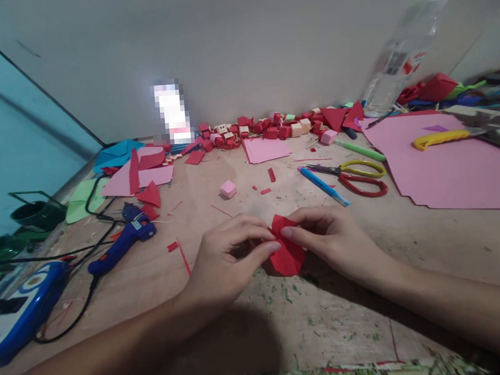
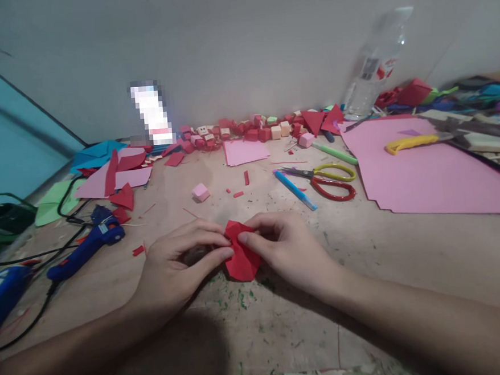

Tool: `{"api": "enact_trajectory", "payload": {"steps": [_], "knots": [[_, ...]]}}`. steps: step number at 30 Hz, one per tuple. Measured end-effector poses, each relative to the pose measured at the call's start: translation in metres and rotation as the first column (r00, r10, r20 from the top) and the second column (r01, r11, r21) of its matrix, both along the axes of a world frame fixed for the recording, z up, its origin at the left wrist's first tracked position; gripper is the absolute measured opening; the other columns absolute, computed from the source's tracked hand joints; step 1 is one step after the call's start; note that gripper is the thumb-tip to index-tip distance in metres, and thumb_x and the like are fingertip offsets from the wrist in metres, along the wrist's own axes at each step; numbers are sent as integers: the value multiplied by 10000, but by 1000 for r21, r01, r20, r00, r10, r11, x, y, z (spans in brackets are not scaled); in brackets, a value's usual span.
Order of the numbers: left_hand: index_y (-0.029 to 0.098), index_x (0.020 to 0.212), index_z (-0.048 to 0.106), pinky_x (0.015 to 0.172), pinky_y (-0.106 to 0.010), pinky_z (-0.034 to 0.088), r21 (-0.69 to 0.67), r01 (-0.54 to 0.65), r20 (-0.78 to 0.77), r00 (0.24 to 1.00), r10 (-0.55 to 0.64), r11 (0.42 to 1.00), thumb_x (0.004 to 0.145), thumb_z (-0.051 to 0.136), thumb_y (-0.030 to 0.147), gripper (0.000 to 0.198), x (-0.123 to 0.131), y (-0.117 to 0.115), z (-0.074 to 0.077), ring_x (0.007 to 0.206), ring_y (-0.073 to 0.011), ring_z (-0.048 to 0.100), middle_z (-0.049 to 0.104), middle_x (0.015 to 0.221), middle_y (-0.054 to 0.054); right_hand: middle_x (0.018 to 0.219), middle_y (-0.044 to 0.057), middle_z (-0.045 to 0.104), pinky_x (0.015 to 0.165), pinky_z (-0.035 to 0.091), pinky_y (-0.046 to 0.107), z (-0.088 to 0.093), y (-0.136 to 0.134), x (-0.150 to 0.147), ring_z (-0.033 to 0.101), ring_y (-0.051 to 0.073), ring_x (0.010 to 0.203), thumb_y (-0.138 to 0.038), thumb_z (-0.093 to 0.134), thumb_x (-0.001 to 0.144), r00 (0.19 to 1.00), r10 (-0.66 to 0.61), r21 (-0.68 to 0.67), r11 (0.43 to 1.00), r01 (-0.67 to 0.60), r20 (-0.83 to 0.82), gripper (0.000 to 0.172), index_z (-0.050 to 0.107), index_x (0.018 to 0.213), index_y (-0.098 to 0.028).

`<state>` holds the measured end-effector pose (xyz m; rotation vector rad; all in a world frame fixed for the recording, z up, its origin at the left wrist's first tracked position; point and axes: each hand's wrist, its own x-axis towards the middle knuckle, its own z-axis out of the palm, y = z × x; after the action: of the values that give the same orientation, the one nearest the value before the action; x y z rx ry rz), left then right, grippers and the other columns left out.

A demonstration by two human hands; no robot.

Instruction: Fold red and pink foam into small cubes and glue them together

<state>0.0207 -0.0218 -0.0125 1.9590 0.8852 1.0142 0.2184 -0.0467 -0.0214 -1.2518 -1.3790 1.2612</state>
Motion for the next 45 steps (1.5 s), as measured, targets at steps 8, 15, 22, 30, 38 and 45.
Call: {"api": "enact_trajectory", "payload": {"steps": [8,15,22,30,38,45], "knots": [[176,832,754,779,-230,565,8,-2,10,1000,2,1000,882,703,92,111,-1,-1,-1,834,-142,713,763,898,-26,819,31,803,637,574,259,1,-4,-2,714,173,717,-259,656,894,997,56,81,995,-61,58,176,825,865,-219],[172,766,680,683,-229,573,-301,-42,103,992,76,953,804,780,161,107,4,0,-3,713,-138,692,717,766,6,846,41,805,636,577,273,3,-8,-4,720,188,724,-285,676,911,987,70,96,992,-84,142,164,826,897,-218],[168,885,764,763,-262,607,-482,59,228,972,60,874,782,798,200,114,5,7,-3,815,-171,740,787,858,-24,800,18,785,620,552,263,3,-4,-1,697,176,696,-312,688,885,998,21,61,998,-25,67,147,801,840,-230],[174,781,808,686,-225,561,-486,51,161,986,32,872,769,792,142,39,4,9,-2,726,-144,698,791,778,-2,764,9,761,580,508,245,7,-5,-1,657,147,647,-310,687,883,999,37,51,998,-37,10,139,766,823,-212],[159,837,802,725,-265,547,-481,117,172,984,-38,869,816,752,167,55,3,7,-1,753,-167,700,787,812,-25,740,17,744,586,519,251,3,-6,-1,654,154,645,-310,675,893,998,34,77,996,-37,51,153,756,818,-204],[143,868,791,749,-250,544,-490,151,180,981,-70,859,843,728,156,68,3,7,-1,776,-158,703,781,821,-22,750,15,750,586,519,261,1,-6,-1,662,161,647,-294,674,896,996,21,125,992,-32,88,129,751,833,-214]]}}
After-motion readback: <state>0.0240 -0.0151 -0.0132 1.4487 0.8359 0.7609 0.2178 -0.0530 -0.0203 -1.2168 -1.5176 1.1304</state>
